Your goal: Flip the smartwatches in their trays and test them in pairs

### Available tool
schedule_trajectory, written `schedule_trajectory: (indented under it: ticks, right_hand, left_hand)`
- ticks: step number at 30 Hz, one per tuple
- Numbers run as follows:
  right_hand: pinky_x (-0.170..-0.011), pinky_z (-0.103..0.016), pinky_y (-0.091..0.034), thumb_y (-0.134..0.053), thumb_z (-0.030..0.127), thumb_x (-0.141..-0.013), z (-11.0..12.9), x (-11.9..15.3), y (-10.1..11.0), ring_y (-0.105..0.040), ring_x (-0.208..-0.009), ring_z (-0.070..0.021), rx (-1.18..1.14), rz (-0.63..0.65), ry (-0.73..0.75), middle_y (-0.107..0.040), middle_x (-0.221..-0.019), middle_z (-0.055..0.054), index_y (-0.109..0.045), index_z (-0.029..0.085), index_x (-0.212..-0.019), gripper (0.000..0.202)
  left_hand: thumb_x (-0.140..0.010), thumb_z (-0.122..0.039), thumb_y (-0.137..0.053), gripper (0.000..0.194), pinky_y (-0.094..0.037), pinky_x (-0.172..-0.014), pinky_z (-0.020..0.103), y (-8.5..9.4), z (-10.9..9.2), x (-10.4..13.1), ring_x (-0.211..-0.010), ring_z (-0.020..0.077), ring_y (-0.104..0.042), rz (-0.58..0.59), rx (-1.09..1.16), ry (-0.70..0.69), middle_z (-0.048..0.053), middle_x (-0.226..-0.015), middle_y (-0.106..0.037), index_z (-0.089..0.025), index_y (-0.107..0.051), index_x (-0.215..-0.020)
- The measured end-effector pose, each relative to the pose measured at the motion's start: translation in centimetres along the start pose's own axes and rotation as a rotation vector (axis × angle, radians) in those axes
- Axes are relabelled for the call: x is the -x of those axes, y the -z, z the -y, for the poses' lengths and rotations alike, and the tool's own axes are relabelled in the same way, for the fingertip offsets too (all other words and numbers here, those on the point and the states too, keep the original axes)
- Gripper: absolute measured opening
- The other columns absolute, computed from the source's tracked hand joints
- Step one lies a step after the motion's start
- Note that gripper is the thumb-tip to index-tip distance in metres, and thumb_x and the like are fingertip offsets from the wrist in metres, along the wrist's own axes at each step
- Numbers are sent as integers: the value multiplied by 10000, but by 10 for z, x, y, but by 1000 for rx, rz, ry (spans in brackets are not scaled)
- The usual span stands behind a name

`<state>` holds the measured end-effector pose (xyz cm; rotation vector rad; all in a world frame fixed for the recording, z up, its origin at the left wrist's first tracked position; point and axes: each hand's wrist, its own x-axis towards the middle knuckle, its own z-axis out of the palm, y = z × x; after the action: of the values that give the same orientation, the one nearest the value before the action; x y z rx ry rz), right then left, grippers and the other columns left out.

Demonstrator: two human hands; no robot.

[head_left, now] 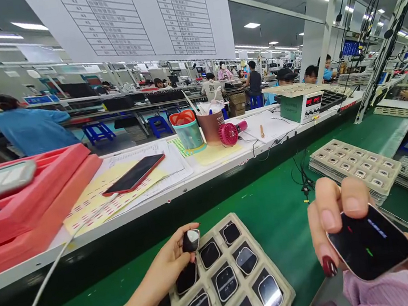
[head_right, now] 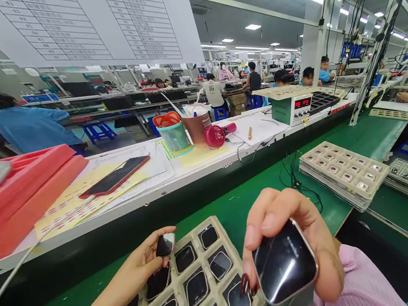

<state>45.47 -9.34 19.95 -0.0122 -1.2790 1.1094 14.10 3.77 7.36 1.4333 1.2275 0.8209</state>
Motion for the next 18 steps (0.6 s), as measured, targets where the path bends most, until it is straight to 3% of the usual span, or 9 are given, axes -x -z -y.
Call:
schedule_trajectory:
  ticks: [7, 16, 18]
  right_hand:
    - [-671, -152, -613, -852, 441, -755, 12, -2, -14, -736, -795, -115, -114, 39, -96, -619, -972, -13, -735, 331, -1132, 410]
    - [-666, -157, -621, -831, 471, -775, 10, 1, -23, -739, -795, -124, -88, -15, -108, -633, -976, -31, -738, 337, -1121, 383]
    - [-603, -149, -610, -829, 502, -767, 9, 0, -30, -730, -741, -115, -87, -84, -91, -631, -923, -26, -753, 342, -1079, 359]
  left_hand:
    - [-571, -252, -553, 663, -437, -642, 299, -1, -3, 1, -648, 136, -519, 16, 12, 26, -16, -869, -599, -198, -488, -1229]
    - [-517, -266, -548, 643, -417, -632, 299, -6, -18, 7, -621, 134, -517, -11, 34, 57, -36, -812, -583, -192, -468, -1151]
    - [-518, -270, -555, 664, -412, -627, 299, -7, -20, 9, -619, 134, -517, -10, 28, 61, -33, -821, -586, -187, -472, -1172]
